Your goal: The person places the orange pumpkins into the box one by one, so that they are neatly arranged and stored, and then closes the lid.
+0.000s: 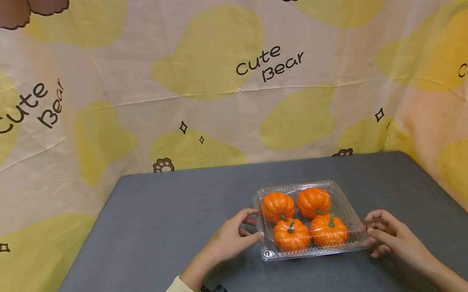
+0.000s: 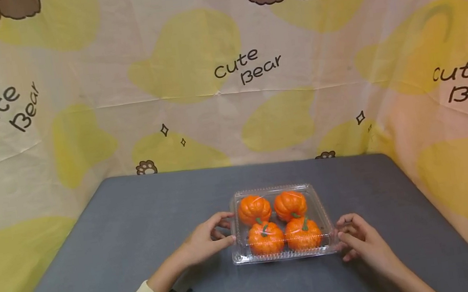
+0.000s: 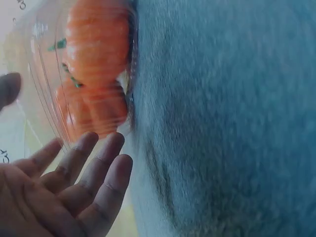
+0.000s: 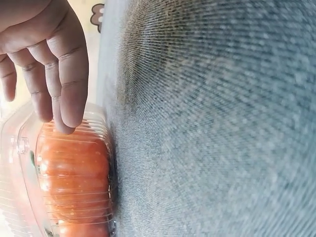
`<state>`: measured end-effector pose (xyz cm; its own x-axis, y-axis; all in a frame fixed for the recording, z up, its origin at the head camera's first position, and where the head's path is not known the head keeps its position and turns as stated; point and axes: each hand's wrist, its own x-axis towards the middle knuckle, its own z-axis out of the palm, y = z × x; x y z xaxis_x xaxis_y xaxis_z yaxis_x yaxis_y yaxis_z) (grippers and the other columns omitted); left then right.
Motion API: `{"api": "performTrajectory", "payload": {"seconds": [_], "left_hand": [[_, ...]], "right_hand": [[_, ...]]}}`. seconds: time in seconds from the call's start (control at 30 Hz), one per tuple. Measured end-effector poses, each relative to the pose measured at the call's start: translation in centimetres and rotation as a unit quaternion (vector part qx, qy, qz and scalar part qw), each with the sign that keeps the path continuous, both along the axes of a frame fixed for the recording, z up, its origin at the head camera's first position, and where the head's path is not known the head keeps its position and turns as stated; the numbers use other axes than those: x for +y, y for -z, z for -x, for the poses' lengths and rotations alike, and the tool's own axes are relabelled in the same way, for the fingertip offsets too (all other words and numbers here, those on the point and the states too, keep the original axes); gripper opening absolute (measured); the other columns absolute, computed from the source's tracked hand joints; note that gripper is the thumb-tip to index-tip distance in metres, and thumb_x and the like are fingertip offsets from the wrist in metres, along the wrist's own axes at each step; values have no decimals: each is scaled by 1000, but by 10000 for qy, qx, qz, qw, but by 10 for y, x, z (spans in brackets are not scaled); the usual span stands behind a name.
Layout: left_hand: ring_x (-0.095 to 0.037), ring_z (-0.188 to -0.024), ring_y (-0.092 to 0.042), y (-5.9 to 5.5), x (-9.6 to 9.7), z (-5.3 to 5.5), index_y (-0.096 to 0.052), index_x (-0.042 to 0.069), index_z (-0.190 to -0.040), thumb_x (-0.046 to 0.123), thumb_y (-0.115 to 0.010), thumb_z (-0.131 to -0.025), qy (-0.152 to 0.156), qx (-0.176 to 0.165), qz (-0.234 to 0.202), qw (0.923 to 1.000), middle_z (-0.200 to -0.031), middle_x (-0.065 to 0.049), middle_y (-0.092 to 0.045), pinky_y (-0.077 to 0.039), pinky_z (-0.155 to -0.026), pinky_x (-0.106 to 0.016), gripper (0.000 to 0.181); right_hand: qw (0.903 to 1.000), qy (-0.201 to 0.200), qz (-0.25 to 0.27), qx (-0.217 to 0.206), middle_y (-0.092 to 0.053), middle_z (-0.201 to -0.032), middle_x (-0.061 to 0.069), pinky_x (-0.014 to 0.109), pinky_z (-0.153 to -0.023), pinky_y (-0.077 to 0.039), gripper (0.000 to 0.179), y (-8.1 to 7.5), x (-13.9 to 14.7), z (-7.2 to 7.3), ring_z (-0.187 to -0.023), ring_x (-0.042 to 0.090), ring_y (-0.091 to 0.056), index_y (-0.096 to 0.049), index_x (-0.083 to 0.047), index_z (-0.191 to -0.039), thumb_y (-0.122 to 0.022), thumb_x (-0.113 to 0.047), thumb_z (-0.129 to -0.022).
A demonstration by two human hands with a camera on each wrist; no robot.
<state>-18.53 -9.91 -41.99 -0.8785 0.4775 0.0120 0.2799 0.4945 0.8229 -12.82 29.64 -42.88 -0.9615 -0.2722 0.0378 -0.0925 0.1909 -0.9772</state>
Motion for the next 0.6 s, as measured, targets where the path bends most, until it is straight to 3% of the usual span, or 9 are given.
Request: {"api": "performTrajectory", "payload": {"seconds": [0.1,0.33,0.6], "left_hand": [[-12,-84,-67,0,2,-3,-52,19,-130,31,-69,-88,-77,67,-56,9999,-113,-4,-66,-54,-73,-27,46],[-4,-74,-63,3,7,-15,-57,19,-106,28,-65,-90,-112,437,28,9990,-92,4,-69,-50,-68,-21,20],[-2,-65,-59,5,10,-34,-49,12,-111,19,-65,-88,21,-65,-504,9987,-81,2,-70,-47,-61,-19,29]], "right_hand": [[9996,-68,-185,184,-60,-93,-10,39,-57,-57,9,3,-1,1,-78,13,-68,-46,-8,-104,-49,-2,-98],[9967,-661,-304,371,-64,-84,-6,38,-55,-56,6,7,-3,4,-74,14,-67,-47,-4,-94,-49,1,-96],[9943,-1025,52,276,-66,-81,-3,38,-54,-56,11,10,-3,9,-72,12,-67,-46,-8,-94,-46,3,-97]]}}
